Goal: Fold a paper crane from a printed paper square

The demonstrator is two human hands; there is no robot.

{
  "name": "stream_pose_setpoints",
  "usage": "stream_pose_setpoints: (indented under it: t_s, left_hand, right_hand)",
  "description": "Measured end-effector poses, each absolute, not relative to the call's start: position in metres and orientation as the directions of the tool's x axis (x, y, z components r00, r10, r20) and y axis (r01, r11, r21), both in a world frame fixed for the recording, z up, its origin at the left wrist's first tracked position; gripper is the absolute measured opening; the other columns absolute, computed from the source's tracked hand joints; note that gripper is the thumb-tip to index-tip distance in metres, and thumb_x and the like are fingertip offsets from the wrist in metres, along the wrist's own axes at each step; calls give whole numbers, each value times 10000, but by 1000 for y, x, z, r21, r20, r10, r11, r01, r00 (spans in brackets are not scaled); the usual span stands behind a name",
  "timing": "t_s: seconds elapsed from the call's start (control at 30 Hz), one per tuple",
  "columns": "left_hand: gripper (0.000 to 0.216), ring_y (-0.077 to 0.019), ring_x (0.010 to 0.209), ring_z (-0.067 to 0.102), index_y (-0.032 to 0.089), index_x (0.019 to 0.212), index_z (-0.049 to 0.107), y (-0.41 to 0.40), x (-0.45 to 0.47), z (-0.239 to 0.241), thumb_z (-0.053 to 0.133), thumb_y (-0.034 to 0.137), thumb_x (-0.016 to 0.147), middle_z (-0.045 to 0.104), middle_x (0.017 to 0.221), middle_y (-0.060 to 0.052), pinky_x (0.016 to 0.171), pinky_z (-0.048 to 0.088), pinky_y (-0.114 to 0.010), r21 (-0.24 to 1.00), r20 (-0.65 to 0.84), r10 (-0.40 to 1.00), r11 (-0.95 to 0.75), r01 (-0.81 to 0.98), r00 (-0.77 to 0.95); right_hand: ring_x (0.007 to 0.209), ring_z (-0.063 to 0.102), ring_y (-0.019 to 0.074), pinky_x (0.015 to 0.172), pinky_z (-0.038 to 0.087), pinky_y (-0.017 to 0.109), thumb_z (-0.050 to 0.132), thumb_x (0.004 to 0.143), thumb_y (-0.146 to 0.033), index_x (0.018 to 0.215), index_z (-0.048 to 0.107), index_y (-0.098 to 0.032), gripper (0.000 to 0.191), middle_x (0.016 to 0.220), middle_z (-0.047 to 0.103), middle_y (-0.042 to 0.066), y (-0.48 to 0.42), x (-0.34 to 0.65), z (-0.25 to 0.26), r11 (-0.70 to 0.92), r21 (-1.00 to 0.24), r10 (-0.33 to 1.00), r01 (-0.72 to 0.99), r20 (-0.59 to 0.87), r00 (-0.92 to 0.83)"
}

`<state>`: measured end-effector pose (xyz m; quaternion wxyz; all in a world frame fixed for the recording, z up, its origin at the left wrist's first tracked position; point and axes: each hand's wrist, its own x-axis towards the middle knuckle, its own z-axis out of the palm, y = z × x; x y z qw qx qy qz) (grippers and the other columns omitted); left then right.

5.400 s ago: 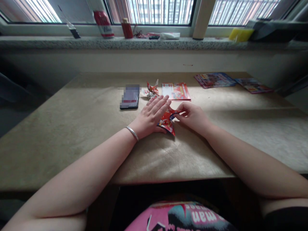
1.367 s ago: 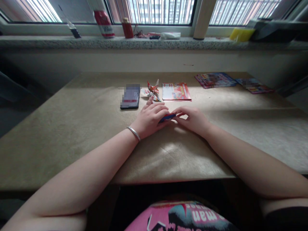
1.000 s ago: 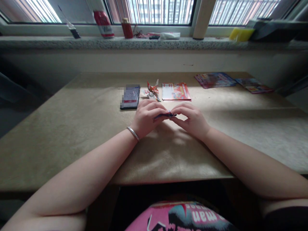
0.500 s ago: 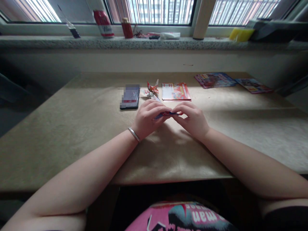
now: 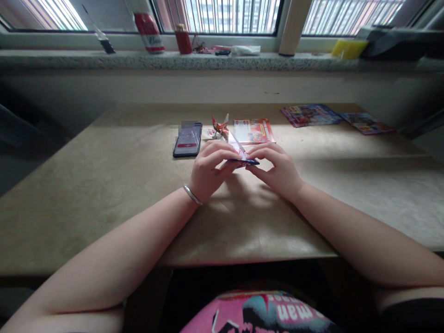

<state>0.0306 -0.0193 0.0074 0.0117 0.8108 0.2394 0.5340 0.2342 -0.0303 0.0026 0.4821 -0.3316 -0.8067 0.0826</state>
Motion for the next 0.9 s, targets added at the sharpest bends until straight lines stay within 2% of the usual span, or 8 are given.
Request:
stream_pose_setpoints:
  t_s: [0.13, 0.33, 0.6, 0.73, 0.9]
  left_hand:
    - [105, -155, 966, 629, 218, 816, 612, -18, 31, 7, 619, 289, 893, 691, 883, -2, 918, 504, -375, 266, 849, 424, -859, 436, 316]
    - [67, -131, 842, 608, 228, 839, 670, -14, 28, 2, 651, 283, 873, 668, 867, -5, 819, 507, -322, 249, 850, 428, -840, 482, 307]
    - [82, -129, 796, 590, 228, 828, 703, -12, 27, -2, 678, 302, 853, 655, 825, -5, 786, 493, -309, 293, 842, 452, -841, 455, 293]
    - [106, -130, 790, 593, 237, 836, 714, -11, 26, -2, 671, 331, 859, 662, 817, -2, 793, 488, -316, 324, 827, 480, -832, 450, 292]
    - [147, -128, 769, 593, 229, 831, 717, -10, 26, -2, 653, 354, 872, 671, 803, -4, 785, 483, -309, 309, 808, 496, -816, 489, 318]
  right_hand:
    - [965, 642, 198, 895, 518, 398, 680, 829, -285, 914, 659, -268, 89, 985, 699, 41, -32, 236, 6, 781, -403, 563, 476, 785, -259]
    - [1039, 622, 233, 986, 460, 467, 686, 821, -294, 941, 674, -324, 124, 987, 714, 6, -33, 243, 10, 787, -297, 499, 541, 823, -273]
    - [1034, 611, 245, 997, 444, 485, 697, 811, -291, 945, 686, -338, 142, 949, 733, -7, -34, 246, 12, 809, -315, 488, 496, 830, -268]
    - [1056, 606, 250, 1012, 431, 500, 692, 816, -309, 915, 703, -341, 105, 947, 734, -11, -33, 249, 12, 794, -341, 528, 503, 797, -293]
    - [1052, 608, 253, 997, 446, 505, 693, 816, -304, 880, 713, -340, 76, 927, 738, -12, -32, 250, 13, 786, -346, 535, 513, 795, -284]
